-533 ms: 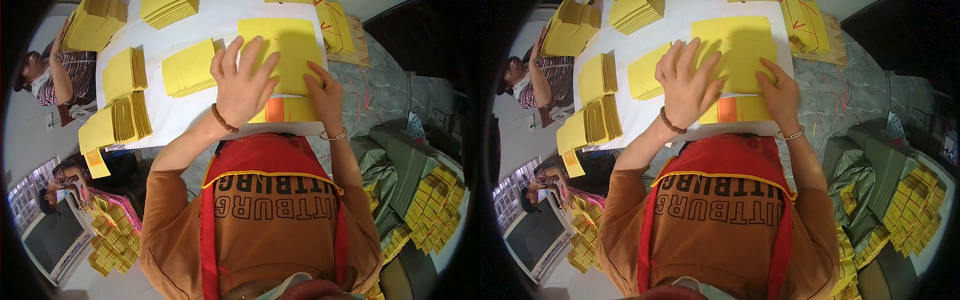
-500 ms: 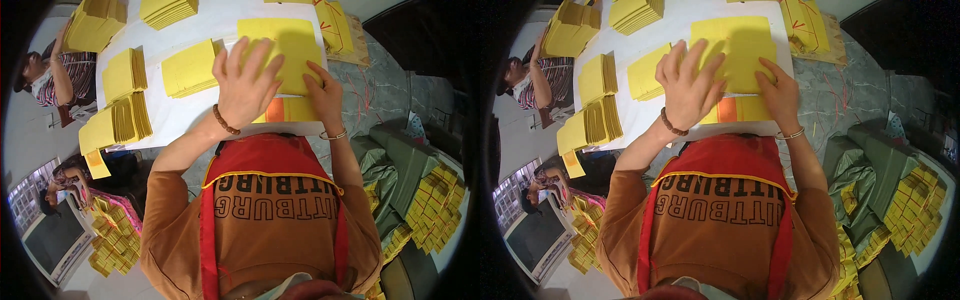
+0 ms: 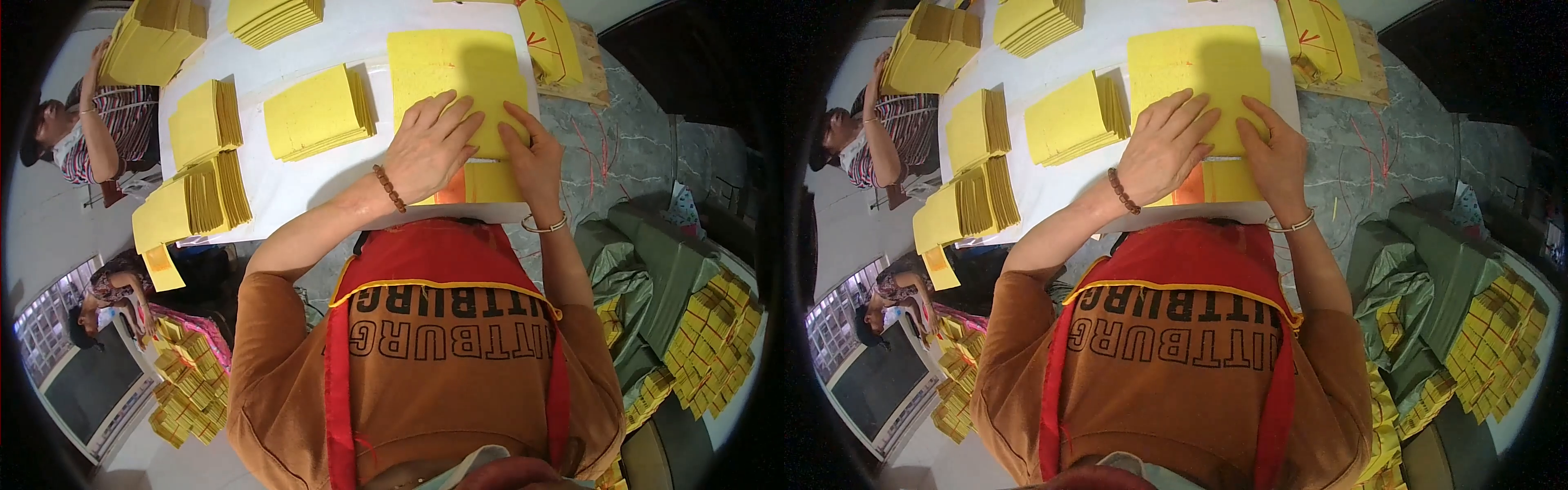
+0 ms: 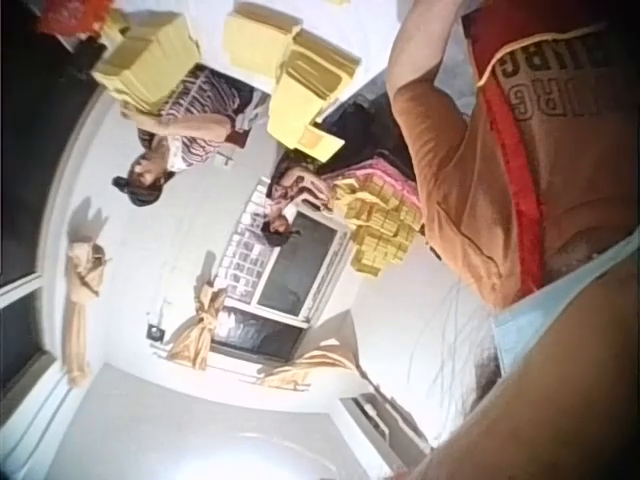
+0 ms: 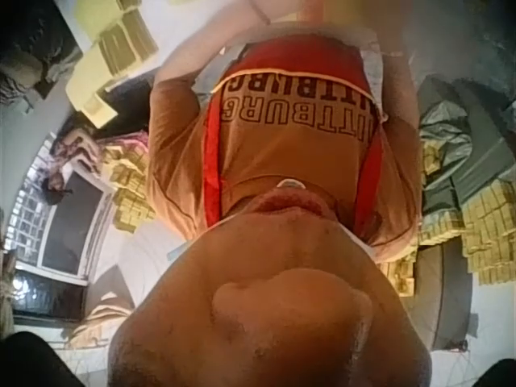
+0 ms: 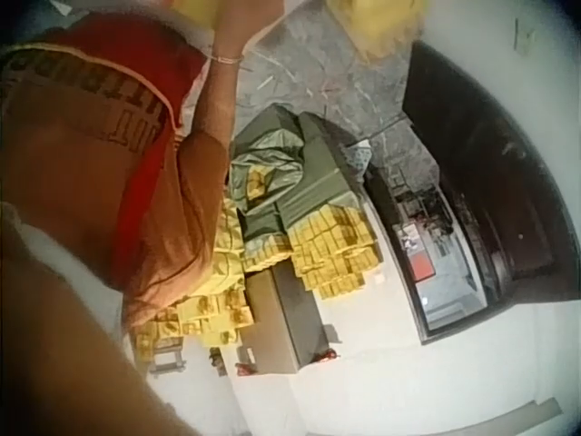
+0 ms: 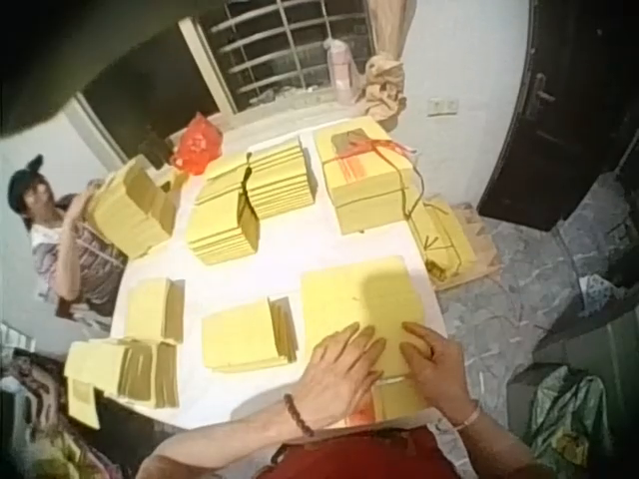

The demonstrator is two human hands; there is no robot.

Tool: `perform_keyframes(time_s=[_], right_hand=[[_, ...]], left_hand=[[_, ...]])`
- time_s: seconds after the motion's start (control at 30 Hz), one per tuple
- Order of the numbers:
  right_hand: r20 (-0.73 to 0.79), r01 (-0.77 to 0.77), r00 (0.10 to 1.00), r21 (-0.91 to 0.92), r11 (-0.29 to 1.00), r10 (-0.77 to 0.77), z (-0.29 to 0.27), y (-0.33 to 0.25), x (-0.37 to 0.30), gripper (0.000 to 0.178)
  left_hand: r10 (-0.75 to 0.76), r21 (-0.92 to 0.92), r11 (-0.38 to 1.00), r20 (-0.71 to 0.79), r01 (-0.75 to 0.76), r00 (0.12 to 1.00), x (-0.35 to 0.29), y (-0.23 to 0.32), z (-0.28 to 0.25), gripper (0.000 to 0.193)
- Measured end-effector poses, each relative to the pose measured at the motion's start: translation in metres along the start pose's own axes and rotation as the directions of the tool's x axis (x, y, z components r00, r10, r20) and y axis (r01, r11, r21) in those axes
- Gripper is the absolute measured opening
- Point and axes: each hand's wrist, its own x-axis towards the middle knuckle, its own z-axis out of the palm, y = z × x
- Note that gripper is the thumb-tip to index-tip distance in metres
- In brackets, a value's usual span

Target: Stacking and bundling stacks of yellow paper with red ribbons.

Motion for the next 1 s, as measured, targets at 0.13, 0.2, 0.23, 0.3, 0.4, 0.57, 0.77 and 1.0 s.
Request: perform_keyframes(time_s=[0.13, 0.2, 0.23, 0.3, 0.4, 0.57, 0.77, 1.0], right_hand=[[0.038, -0.093, 0.995, 0.008, 0.996, 0.093, -0.002, -0.01, -0.004, 0.027], [0.033, 0.177, 0.982, -0.503, 0.846, -0.186, -0.001, -0.011, -0.01, 0.025], [0.032, 0.175, 0.982, -0.504, 0.846, -0.184, -0.001, -0.009, -0.012, 0.025], [0.026, 0.344, 0.882, -0.718, 0.605, -0.47, -0.001, -0.005, -0.016, 0.026], [0.223, 0.443, 0.881, -0.702, 0.558, -0.418, -0.008, -0.005, -0.018, 0.033], [0.232, 0.383, 0.924, -0.592, 0.709, -0.305, -0.01, 0.0, -0.023, 0.039], [0.224, 0.368, 0.928, -0.453, 0.812, -0.297, -0.009, 0.002, -0.019, 0.043], [0.299, 0.385, 0.922, -0.673, 0.631, -0.244, -0.01, -0.008, -0.023, 0.049]], left_hand=[[-0.003, 0.002, 1.0, 0.02, 0.003, 1.0, 0.0, -0.003, 0.0, 0.044], [0.01, 0.009, 1.0, 0.045, -0.01, 0.999, -0.001, -0.004, 0.0, 0.047], [0.01, 0.007, 1.0, 0.047, -0.011, 0.999, 0.0, -0.005, 0.001, 0.047], [0.018, 0.02, 1.0, 0.051, -0.019, 0.999, 0.0, -0.004, 0.001, 0.052], [0.001, 0.025, 1.0, 0.056, -0.002, 0.998, -0.001, -0.001, 0.001, 0.057], [-0.015, 0.052, 0.999, 0.065, 0.012, 0.998, 0.001, 0.003, 0.0, 0.062], [0.019, 0.129, 0.991, 0.082, -0.029, 0.996, 0.006, -0.001, -0.001, 0.065], [-0.009, 0.101, 0.995, 0.151, -0.006, 0.989, 0.004, -0.006, 0.006, 0.066]])
